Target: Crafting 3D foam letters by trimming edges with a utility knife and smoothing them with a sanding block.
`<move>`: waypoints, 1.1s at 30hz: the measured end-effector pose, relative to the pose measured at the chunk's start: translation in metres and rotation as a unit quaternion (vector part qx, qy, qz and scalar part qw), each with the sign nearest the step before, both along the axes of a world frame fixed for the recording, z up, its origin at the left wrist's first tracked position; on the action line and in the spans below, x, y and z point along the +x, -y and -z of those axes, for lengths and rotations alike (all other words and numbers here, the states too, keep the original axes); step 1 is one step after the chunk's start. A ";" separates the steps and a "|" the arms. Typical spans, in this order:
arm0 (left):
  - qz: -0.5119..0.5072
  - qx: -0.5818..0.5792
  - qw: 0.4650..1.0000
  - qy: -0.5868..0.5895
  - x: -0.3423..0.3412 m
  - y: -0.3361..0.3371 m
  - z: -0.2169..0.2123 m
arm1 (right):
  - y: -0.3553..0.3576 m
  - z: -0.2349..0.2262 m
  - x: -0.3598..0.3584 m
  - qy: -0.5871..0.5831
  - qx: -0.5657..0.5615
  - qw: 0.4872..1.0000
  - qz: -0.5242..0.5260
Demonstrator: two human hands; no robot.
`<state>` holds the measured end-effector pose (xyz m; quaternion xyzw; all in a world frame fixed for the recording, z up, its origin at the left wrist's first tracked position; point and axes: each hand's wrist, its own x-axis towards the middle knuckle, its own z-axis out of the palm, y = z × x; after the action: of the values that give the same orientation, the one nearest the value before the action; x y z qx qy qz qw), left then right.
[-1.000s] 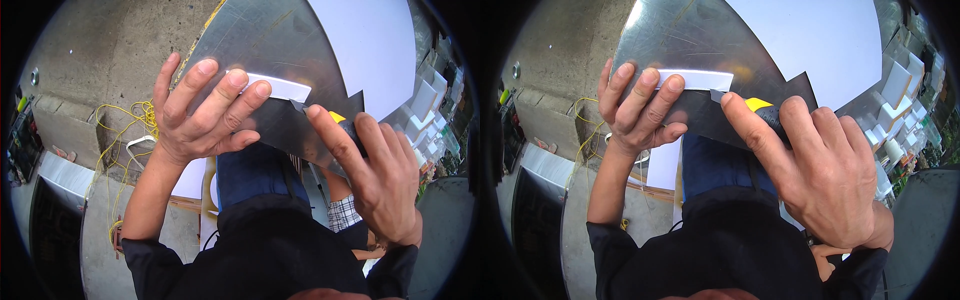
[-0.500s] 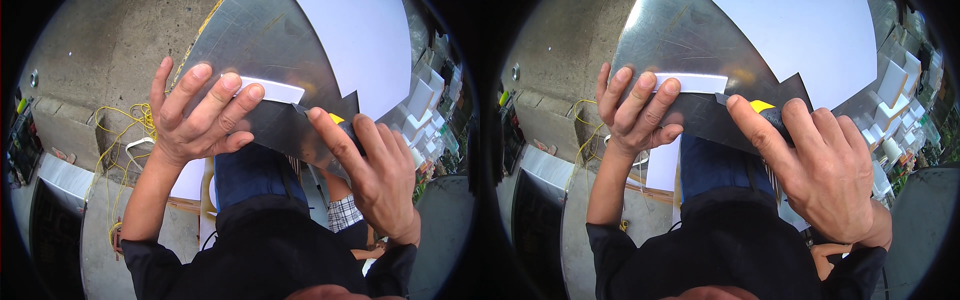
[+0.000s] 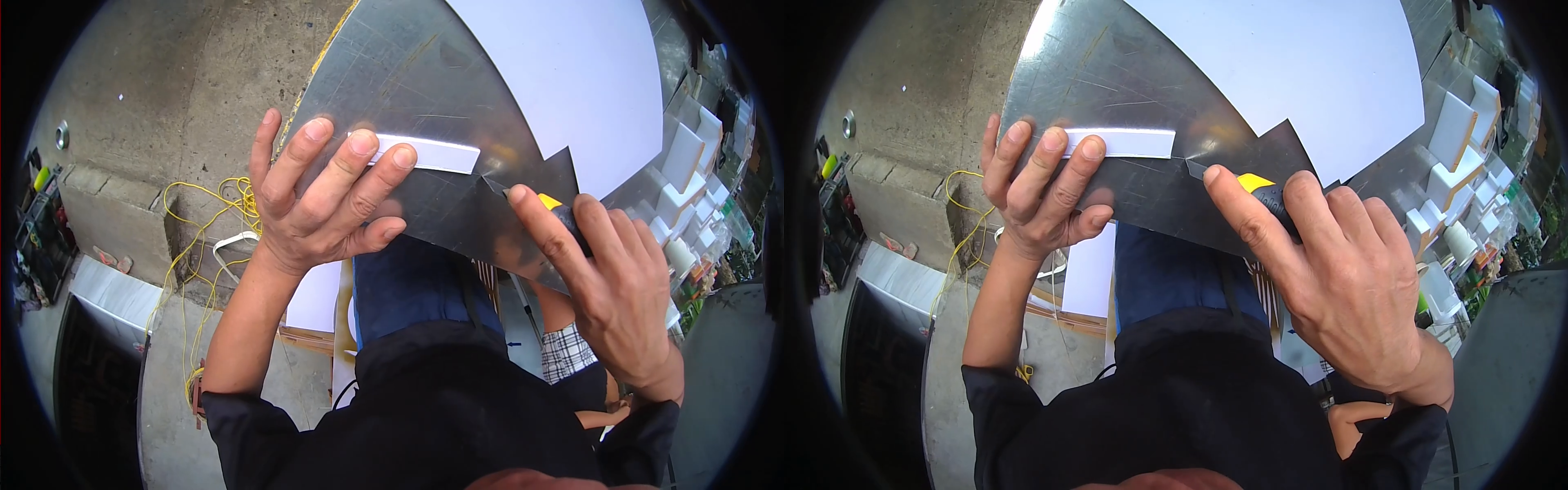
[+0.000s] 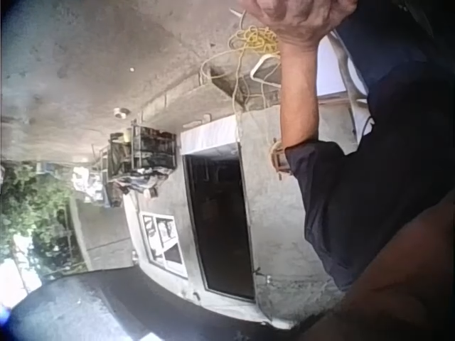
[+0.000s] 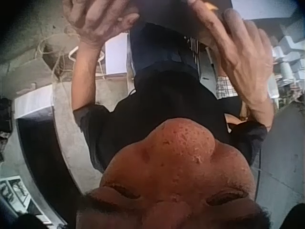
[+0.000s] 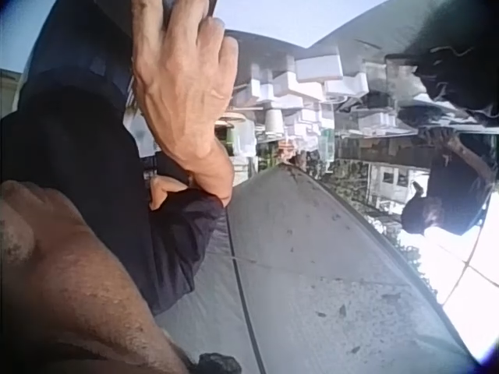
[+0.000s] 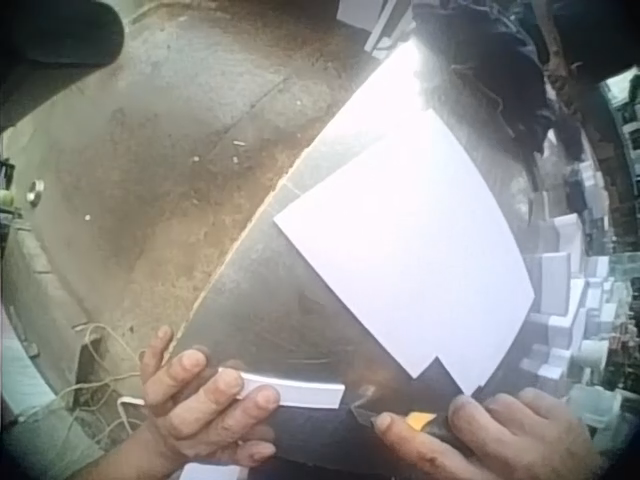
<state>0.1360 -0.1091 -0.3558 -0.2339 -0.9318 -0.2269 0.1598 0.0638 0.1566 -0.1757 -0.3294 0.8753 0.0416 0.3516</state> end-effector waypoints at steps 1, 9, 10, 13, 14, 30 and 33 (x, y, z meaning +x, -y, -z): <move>0.002 0.002 1.000 0.005 0.000 0.000 0.000 | -0.002 -0.002 0.003 0.003 -0.003 1.000 0.006; -0.009 -0.034 0.997 0.065 -0.003 -0.002 -0.033 | -0.030 -0.046 0.045 -0.052 -0.214 0.930 0.295; -0.005 -0.042 0.995 0.085 -0.004 -0.002 -0.045 | -0.034 -0.050 0.053 -0.067 -0.207 0.920 0.324; -0.014 -0.042 0.992 0.116 -0.017 -0.009 -0.073 | -0.046 -0.054 0.079 -0.131 -0.218 0.883 0.393; -0.007 -0.028 0.992 0.124 -0.023 -0.012 -0.079 | -0.049 -0.055 0.088 -0.138 -0.221 0.872 0.414; -0.016 0.034 0.946 0.323 -0.041 -0.026 -0.114 | -0.111 0.041 0.139 -0.348 -0.182 0.771 0.502; -0.117 0.345 0.774 0.517 -0.037 -0.035 -0.122 | -0.119 0.075 0.128 -0.370 -0.136 0.768 0.504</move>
<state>0.0985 -0.0743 -0.2338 0.1009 -0.7535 -0.5992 -0.2511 0.1923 0.2754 -0.2509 0.1558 0.9745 -0.1420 -0.0775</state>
